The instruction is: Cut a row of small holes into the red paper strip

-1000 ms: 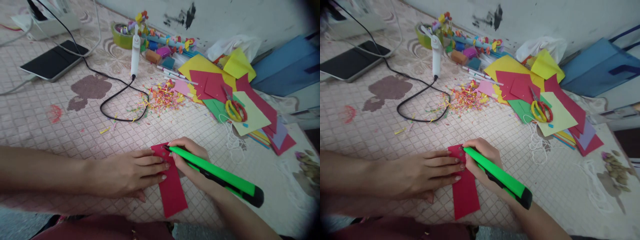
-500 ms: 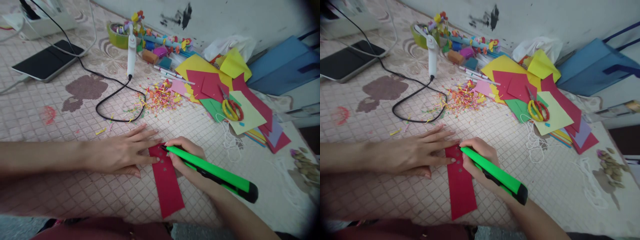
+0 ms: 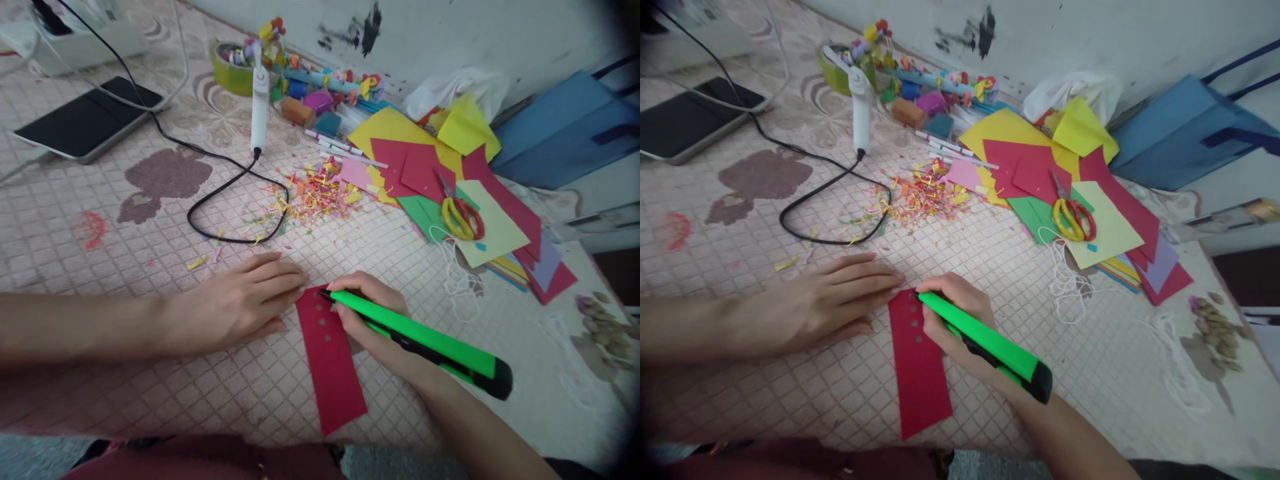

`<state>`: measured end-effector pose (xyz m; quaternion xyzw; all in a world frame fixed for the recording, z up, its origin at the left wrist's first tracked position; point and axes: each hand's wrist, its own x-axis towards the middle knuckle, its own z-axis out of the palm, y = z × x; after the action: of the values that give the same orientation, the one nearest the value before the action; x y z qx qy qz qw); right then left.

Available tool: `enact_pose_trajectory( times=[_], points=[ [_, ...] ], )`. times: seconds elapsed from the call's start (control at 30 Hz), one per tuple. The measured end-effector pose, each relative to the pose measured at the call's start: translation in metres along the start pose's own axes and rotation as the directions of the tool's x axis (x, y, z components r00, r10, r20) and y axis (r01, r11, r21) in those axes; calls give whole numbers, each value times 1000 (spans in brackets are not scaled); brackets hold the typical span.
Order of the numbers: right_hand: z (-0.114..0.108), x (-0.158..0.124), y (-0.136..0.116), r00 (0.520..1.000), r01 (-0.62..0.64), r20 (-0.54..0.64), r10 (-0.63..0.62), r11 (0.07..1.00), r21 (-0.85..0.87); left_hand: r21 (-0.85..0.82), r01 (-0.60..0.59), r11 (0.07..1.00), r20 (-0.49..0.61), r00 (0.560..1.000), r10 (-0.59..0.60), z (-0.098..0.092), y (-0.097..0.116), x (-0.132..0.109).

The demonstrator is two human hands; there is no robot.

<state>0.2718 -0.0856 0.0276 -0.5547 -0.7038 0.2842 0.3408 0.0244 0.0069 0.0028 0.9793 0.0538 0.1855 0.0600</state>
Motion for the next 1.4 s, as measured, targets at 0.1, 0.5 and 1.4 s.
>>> enact_pose_trajectory(
  times=[0.1, 0.5, 1.4],
  points=[
    [0, 0, -1, 1000, 10, 7, -10, 1000, -5, 90, -12, 996, 0, 1000, 12, 4, 4, -2],
    [1, 6, -1, 998, 53, -25, -54, 998, -29, -124, -11, 992, -28, 1000, 8, -3, 9, -5],
    [1, 2, -6, 998, 45, -44, -50, 995, -91, -591, 125, 797, 150, 988, -44, 11, -34, 45]
  ],
)
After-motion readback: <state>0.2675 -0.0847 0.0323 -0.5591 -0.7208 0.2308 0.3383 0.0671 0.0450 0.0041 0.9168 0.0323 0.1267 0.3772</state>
